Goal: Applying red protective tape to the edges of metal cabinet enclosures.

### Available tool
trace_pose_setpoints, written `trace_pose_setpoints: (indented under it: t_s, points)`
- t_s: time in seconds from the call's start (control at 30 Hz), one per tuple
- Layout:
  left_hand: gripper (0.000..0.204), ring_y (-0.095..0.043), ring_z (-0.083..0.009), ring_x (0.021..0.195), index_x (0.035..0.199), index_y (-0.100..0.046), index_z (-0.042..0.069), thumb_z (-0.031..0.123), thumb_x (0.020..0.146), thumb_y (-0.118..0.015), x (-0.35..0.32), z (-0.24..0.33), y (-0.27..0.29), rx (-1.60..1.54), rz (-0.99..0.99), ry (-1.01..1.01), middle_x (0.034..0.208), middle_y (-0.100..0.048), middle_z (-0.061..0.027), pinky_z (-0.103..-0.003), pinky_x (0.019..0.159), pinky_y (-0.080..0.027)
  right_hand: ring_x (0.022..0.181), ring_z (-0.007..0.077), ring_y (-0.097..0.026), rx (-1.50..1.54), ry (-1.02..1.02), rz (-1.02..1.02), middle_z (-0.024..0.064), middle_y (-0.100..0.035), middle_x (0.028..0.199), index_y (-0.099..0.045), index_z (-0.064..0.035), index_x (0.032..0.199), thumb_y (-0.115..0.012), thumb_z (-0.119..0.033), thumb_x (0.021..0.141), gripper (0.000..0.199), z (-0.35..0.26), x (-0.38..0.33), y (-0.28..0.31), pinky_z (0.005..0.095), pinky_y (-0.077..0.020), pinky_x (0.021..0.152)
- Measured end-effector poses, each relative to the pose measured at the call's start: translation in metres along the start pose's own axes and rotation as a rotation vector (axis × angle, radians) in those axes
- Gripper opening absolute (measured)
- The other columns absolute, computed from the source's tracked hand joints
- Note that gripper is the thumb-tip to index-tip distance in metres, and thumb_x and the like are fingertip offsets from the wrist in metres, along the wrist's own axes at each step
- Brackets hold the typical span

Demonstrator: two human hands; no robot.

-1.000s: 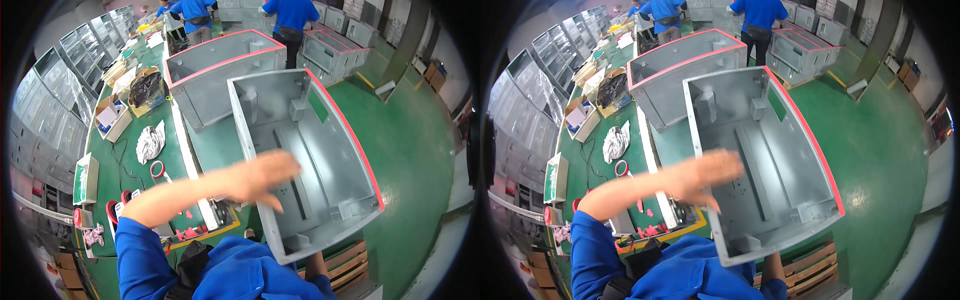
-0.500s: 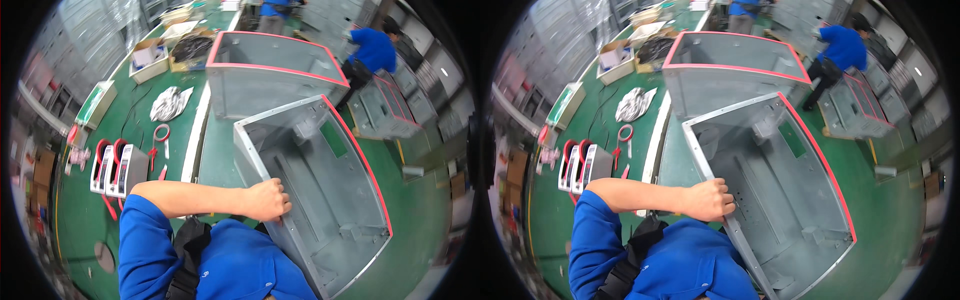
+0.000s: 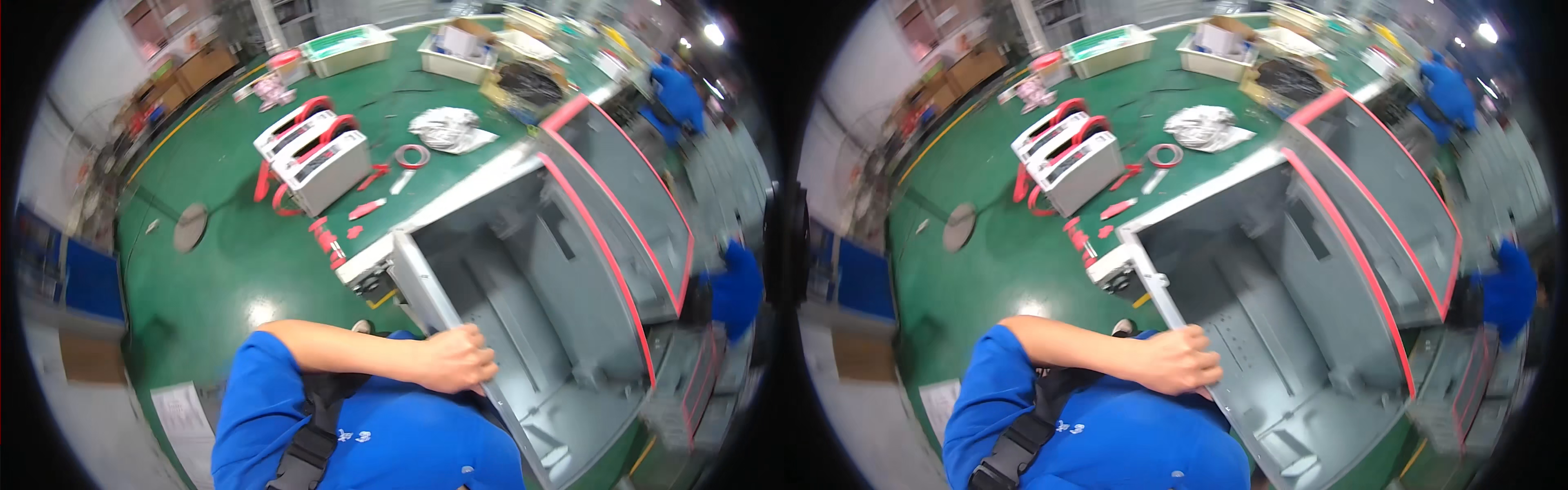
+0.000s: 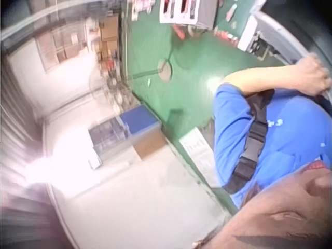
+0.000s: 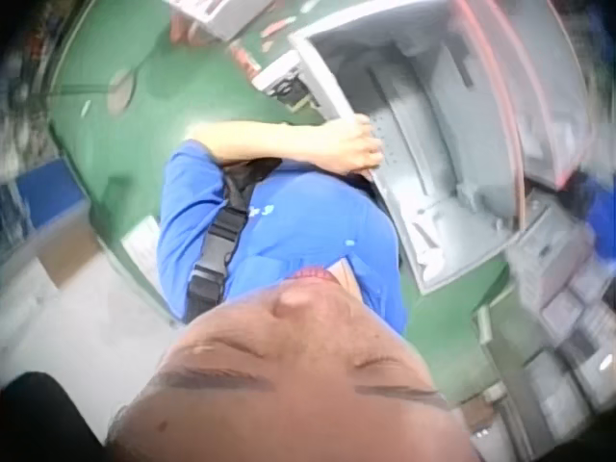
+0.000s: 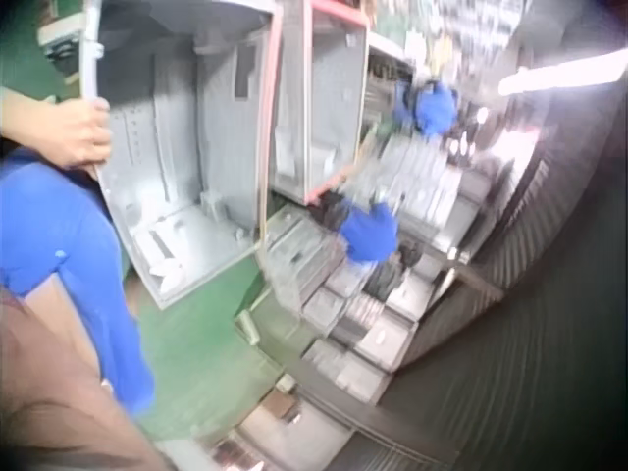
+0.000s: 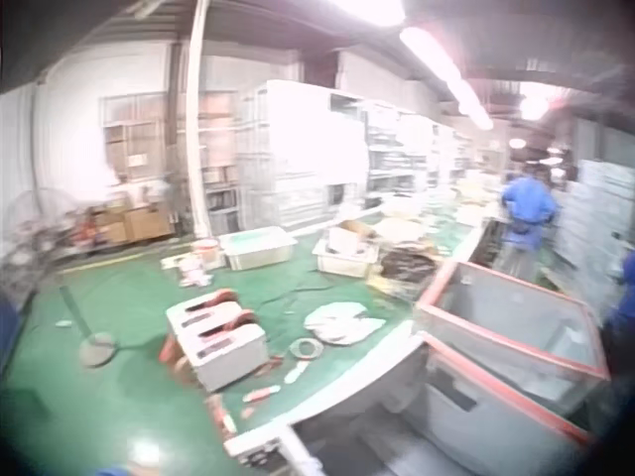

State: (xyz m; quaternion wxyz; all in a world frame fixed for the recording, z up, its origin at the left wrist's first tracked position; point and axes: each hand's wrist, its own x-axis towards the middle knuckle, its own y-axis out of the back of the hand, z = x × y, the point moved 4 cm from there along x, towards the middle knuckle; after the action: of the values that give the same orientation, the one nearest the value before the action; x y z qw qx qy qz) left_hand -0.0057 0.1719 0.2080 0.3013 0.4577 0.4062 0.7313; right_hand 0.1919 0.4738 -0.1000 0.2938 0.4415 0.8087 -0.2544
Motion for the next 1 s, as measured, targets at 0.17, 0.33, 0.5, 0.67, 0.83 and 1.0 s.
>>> trace_pose_setpoints:
  t_s: [0.17, 0.33, 0.5, 0.67, 0.83, 1.0]
  points:
    - [0.035, -0.047, -0.0171, 0.056, 0.069, -0.047, 0.007, 0.039, 0.069, -0.06, -0.002, -0.005, -0.008, -0.018, 0.111, 0.045, 0.063, -0.046, -0.002, -0.031, 0.054, -0.033, 0.07, 0.0219, -0.043, -0.195, -0.031, -0.072, 0.0073, -0.046, 0.081, -0.049, -0.0015, 0.097, -0.035, -0.027, 0.084, 0.032, -0.018, 0.034, -0.028, 0.0357, -0.035, 0.058]
    - [0.04, -0.052, -0.024, 0.079, 0.08, -0.053, 0.002, 0.038, 0.066, -0.065, 0.005, -0.017, 0.002, -0.044, 0.41, -0.061, 0.078, -0.052, -0.0068, -0.036, 0.069, -0.04, 0.065, 0.0205, -0.043, -0.31, -0.055, -0.081, 0.0065, -0.046, 0.076, -0.049, -0.0003, 0.094, -0.035, -0.023, 0.084, 0.029, -0.019, 0.048, -0.039, 0.034, -0.0347, 0.054]
    - [0.029, -0.053, -0.0316, 0.095, 0.094, -0.057, -0.001, 0.022, 0.077, -0.061, -0.075, -0.072, 0.063, -0.108, 0.715, -0.011, 0.096, -0.058, -0.0134, -0.042, 0.081, -0.043, 0.06, 0.0191, -0.043, -0.347, -0.069, -0.033, 0.0058, -0.046, 0.071, -0.05, 0.0008, 0.091, -0.036, -0.02, 0.084, 0.026, 0.004, 0.05, -0.026, 0.0322, -0.0343, 0.05]
    - [0.014, -0.055, -0.0104, 0.075, 0.094, -0.059, -0.001, 0.007, 0.083, -0.053, -0.308, -0.233, 0.109, -0.315, 1.366, 1.107, 0.087, -0.06, -0.0057, -0.023, 0.069, -0.044, 0.055, 0.0177, -0.043, -0.377, -0.148, -0.018, 0.005, -0.047, 0.066, -0.05, 0.0019, 0.088, -0.037, -0.017, 0.084, 0.023, 0.081, 0.051, -0.02, 0.0305, -0.034, 0.046]
    - [0.023, -0.06, -0.0157, 0.083, 0.098, -0.059, 0.0, 0.015, 0.082, -0.054, -0.482, -0.362, 0.124, 0.029, 1.151, 1.375, 0.088, -0.063, -0.0099, -0.027, 0.074, -0.045, 0.056, 0.0157, -0.048, -0.38, -0.281, -0.048, 0.0064, -0.053, 0.069, -0.052, 0.002, 0.091, -0.042, -0.016, 0.084, 0.021, 0.191, -0.02, -0.133, 0.0256, -0.0376, 0.046]
    - [0.036, -0.06, -0.0194, 0.085, 0.107, -0.057, 0.003, 0.024, 0.078, -0.058, -0.57, -0.426, 0.104, 0.055, 1.004, 1.491, 0.095, -0.063, -0.0122, -0.029, 0.076, -0.045, 0.067, 0.0149, -0.059, -0.712, -0.243, -0.463, 0.0089, -0.061, 0.081, -0.054, -0.001, 0.096, -0.042, -0.021, 0.088, 0.024, 0.227, -0.081, -0.25, 0.0231, -0.0465, 0.057]
